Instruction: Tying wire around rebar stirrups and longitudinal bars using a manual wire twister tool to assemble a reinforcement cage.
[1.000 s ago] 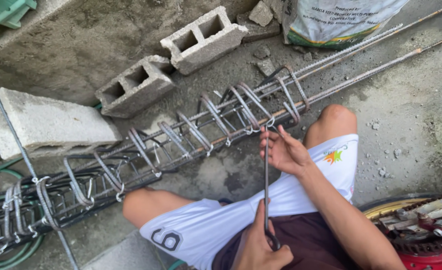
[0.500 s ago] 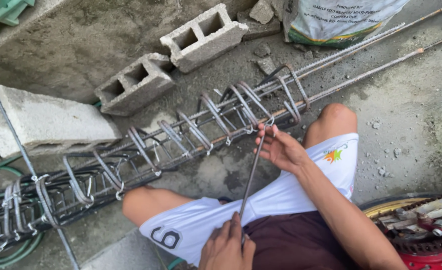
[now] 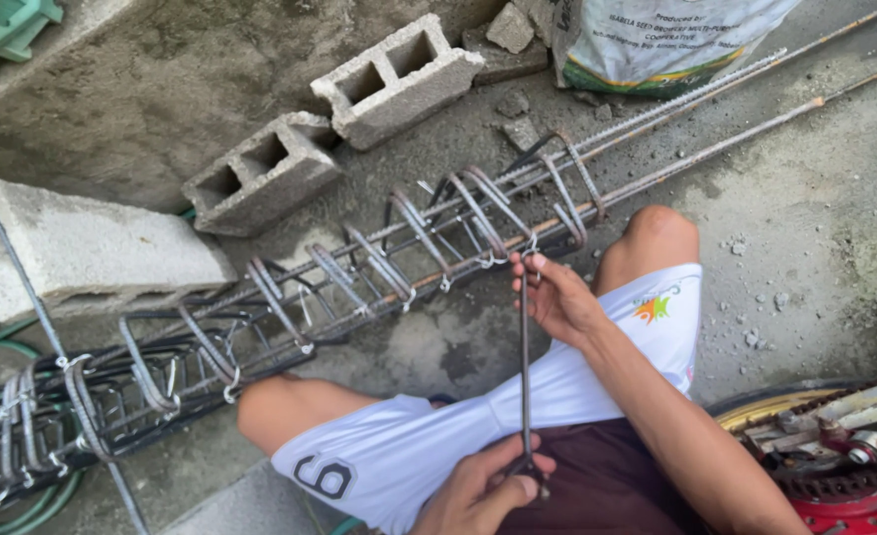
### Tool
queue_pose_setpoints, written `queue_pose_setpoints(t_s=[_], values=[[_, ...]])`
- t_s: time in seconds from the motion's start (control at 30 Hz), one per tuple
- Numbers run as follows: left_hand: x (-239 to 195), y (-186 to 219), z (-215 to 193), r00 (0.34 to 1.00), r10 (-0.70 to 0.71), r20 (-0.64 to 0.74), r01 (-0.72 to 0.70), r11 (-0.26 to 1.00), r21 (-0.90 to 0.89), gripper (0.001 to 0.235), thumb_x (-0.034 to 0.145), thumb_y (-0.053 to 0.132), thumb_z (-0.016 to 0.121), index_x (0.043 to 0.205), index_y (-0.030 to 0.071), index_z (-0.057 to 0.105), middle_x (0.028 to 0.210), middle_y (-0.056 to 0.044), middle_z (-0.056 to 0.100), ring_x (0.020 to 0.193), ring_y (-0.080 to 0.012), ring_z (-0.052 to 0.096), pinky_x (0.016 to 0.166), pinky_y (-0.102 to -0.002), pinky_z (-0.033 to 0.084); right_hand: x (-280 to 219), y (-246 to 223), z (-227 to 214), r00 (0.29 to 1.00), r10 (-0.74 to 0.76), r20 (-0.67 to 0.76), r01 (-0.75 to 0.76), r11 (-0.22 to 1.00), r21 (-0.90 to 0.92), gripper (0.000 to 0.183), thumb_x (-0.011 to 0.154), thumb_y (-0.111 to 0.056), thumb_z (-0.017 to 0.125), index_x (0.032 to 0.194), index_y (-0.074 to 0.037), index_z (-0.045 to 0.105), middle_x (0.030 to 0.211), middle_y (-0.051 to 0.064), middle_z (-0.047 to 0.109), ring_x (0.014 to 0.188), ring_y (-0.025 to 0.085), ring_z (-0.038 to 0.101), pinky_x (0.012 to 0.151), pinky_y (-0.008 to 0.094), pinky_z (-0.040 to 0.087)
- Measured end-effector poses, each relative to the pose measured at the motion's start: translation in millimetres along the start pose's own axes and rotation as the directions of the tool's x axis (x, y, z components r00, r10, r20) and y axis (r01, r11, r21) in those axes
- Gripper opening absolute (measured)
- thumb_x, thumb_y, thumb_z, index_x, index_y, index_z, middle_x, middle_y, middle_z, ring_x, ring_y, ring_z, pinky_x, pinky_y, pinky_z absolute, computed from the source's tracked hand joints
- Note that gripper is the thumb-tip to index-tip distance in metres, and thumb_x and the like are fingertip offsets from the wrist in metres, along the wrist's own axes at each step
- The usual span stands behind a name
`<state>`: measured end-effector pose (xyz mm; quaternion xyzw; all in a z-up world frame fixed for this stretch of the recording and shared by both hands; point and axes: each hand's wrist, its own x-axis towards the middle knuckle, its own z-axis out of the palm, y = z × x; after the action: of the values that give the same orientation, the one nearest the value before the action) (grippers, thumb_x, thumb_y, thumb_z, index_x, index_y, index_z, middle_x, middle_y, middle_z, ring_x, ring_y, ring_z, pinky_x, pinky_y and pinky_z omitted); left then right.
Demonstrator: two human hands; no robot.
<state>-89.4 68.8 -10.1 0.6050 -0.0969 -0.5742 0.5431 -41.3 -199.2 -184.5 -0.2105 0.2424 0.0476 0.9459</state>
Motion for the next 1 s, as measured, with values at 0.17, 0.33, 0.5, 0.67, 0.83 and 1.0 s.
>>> queue_pose_setpoints(t_s=[0.17,0.33,0.5,0.67,0.83,1.0], values=[[9.2,-21.0,0.9,0.962,0.095,0.256,0.085,0.786,-0.613,0.061,0.096,0.007,0.05,0.154,-0.005,0.036,0.143,-0.024,0.057,0.125,-0.0252,0.064,0.107,-0.034,0.053,5.3,10.6,12.9,0.998,0.024,-0.062,-0.017,0.994,0.106,0.025,0.096,-0.035,0.066,0.108,-0.013,0.066,0.087,-0.001,0.063,0.075,0.011,0.06,0.067,0.032,0.056],[11.5,-20.0,6.4,0.931,0.178,0.319,0.127,0.659,-0.741,0.067,0.097,0.008,0.05,0.16,-0.002,0.029,0.151,-0.023,0.049,0.133,-0.0271,0.058,0.116,-0.041,0.046,-5.1,10.8,45.1,0.997,0.044,0.066,-0.066,0.916,0.395,0.019,0.098,-0.032,0.06,0.091,-0.015,0.057,0.065,-0.006,0.042,0.06,0.005,0.041,0.037,0.015,0.027],[4.8,0.0,-2.6,0.986,-0.002,0.164,0.007,0.999,-0.032,0.075,0.094,0.013,0.047,0.163,0.011,0.017,0.144,-0.015,0.06,0.118,-0.022,0.069,0.099,-0.034,0.053,-0.1,17.7,48.2,0.999,0.04,0.015,-0.042,0.879,0.475,0.021,0.099,-0.032,0.058,0.086,-0.018,0.048,0.065,-0.008,0.037,0.052,0.001,0.031,0.032,0.015,0.015],[4.5,31.6,6.1,0.909,0.394,0.136,-0.286,0.351,0.892,0.073,0.083,0.014,0.062,0.15,-0.006,0.043,0.149,-0.037,0.04,0.117,-0.0539,0.054,0.095,-0.057,0.044,1.7,22.3,44.4,0.999,0.036,0.008,-0.036,0.884,0.466,0.023,0.1,-0.033,0.056,0.085,-0.019,0.047,0.064,-0.008,0.036,0.051,0.001,0.03,0.032,0.015,0.013],[48.1,-0.8,36.1,0.818,0.345,0.46,-0.472,-0.053,0.88,0.03,0.093,0.015,0.056,0.103,-0.006,0.075,0.101,-0.028,0.07,0.12,-0.0464,0.055,0.116,-0.077,0.019,2.3,24.9,47.0,0.999,-0.01,-0.032,0.023,0.904,0.428,0.023,0.1,-0.035,0.056,0.086,-0.018,0.048,0.065,-0.008,0.037,0.052,0.001,0.031,0.032,0.016,0.016],[68.1,25.4,58.3,0.88,-0.308,0.362,-0.415,-0.127,0.901,0.036,0.104,0.02,0.049,0.115,0.008,0.081,0.112,-0.014,0.079,0.107,-0.0364,0.067,0.117,-0.072,0.002,2.3,23.0,46.9,0.998,-0.02,-0.052,0.038,0.923,0.383,0.024,0.101,-0.035,0.057,0.085,-0.018,0.049,0.064,-0.008,0.037,0.051,0.002,0.031,0.031,0.016,0.016]])
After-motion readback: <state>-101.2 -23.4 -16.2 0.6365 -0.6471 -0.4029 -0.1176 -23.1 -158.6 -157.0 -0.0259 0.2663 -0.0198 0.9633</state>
